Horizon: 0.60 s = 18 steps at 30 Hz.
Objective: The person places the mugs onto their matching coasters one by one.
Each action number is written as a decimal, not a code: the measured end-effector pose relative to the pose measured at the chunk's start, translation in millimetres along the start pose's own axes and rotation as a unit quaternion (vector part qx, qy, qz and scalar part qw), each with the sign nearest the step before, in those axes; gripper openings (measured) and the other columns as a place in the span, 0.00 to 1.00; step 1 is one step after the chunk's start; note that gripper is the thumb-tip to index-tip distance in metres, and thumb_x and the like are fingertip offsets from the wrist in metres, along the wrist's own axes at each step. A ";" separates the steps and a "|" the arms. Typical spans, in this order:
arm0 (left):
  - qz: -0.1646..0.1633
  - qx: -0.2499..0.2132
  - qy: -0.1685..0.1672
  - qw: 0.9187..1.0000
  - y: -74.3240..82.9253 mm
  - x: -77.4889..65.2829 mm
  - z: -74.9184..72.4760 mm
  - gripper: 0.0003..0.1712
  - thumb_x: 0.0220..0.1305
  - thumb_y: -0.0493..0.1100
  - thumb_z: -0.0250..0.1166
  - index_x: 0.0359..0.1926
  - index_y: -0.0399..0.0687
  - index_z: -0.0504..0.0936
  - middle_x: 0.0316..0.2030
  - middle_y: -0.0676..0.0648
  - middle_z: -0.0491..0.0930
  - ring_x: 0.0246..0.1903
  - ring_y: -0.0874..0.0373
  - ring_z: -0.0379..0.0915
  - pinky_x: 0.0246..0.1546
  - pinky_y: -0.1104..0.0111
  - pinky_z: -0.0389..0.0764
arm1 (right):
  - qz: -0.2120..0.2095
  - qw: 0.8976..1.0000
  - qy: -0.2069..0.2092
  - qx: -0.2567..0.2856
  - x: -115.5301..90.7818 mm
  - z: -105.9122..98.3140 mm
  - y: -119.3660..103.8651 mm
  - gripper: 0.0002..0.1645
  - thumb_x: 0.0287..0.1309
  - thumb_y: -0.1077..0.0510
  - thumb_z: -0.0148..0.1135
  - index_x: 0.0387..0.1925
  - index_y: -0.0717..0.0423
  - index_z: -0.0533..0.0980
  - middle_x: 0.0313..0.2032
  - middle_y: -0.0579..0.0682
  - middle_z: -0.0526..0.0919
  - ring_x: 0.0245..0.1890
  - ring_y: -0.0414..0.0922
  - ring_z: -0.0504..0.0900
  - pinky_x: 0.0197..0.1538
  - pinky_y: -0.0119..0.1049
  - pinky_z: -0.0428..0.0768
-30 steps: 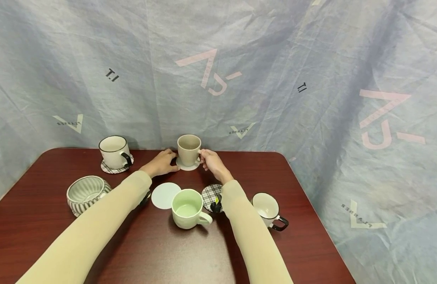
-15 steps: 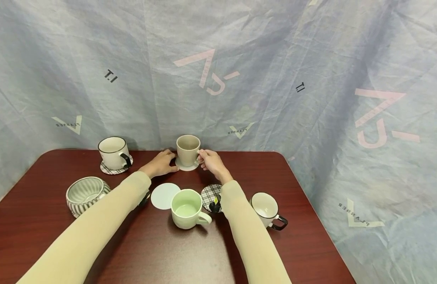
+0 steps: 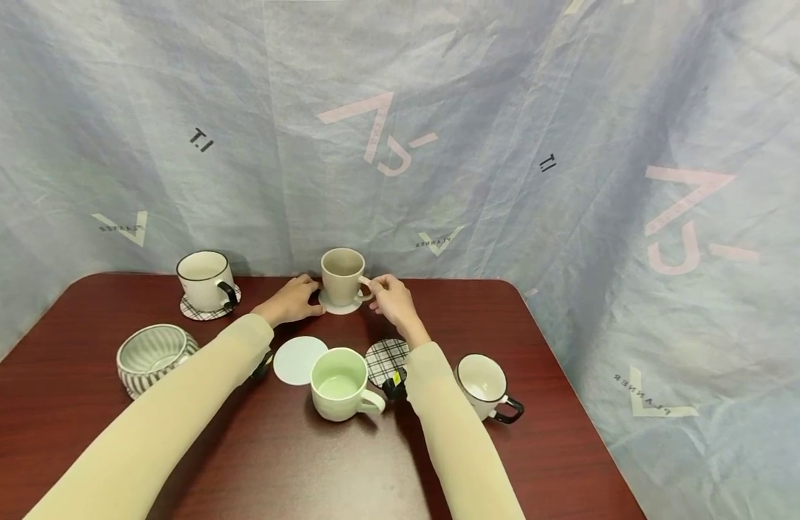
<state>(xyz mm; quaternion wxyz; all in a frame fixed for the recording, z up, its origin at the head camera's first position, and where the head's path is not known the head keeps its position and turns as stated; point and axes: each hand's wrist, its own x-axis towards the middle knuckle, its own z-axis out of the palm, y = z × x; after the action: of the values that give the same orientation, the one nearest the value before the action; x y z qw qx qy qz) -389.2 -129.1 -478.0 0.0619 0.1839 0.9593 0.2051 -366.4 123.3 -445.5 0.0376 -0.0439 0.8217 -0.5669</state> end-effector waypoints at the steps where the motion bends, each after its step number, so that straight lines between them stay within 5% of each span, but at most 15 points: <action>1: 0.000 0.001 -0.003 1.000 -0.5 -0.8 -0.3 0.39 0.76 0.51 0.66 0.76 0.29 0.67 0.73 0.29 0.63 0.73 0.33 0.60 0.74 0.45 0.66 | 0.002 1.000 0.001 0.001 -1.9 -0.5 0.3 0.19 0.80 0.54 0.54 0.58 0.64 0.78 0.54 0.69 0.81 0.34 0.46 0.86 0.40 0.33 0.83; 11: 0.009 0.002 -0.005 1.000 -2.6 -8.9 -6.9 0.41 0.76 0.49 0.65 0.79 0.30 0.63 0.75 0.26 0.61 0.75 0.29 0.57 0.75 0.41 0.63 | -0.008 1.000 0.011 0.012 -14.5 -5.0 -7.7 0.18 0.79 0.55 0.56 0.60 0.63 0.77 0.54 0.63 0.82 0.40 0.57 0.88 0.40 0.35 0.85; 18: 0.015 -0.023 0.014 1.000 -6.4 -18.4 -9.1 0.41 0.75 0.48 0.67 0.79 0.35 0.64 0.73 0.28 0.66 0.73 0.30 0.63 0.73 0.40 0.66 | -0.028 1.000 -0.002 -0.008 -24.0 -9.3 -19.6 0.18 0.79 0.56 0.57 0.61 0.62 0.76 0.54 0.61 0.83 0.36 0.47 0.87 0.45 0.41 0.87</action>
<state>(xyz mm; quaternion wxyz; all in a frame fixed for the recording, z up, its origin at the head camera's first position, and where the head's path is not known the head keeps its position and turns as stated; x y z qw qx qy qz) -376.0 -144.9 -471.6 0.0500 0.1937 0.9524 0.2300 -343.0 127.7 -423.6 0.0231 -0.0681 0.8247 -0.5610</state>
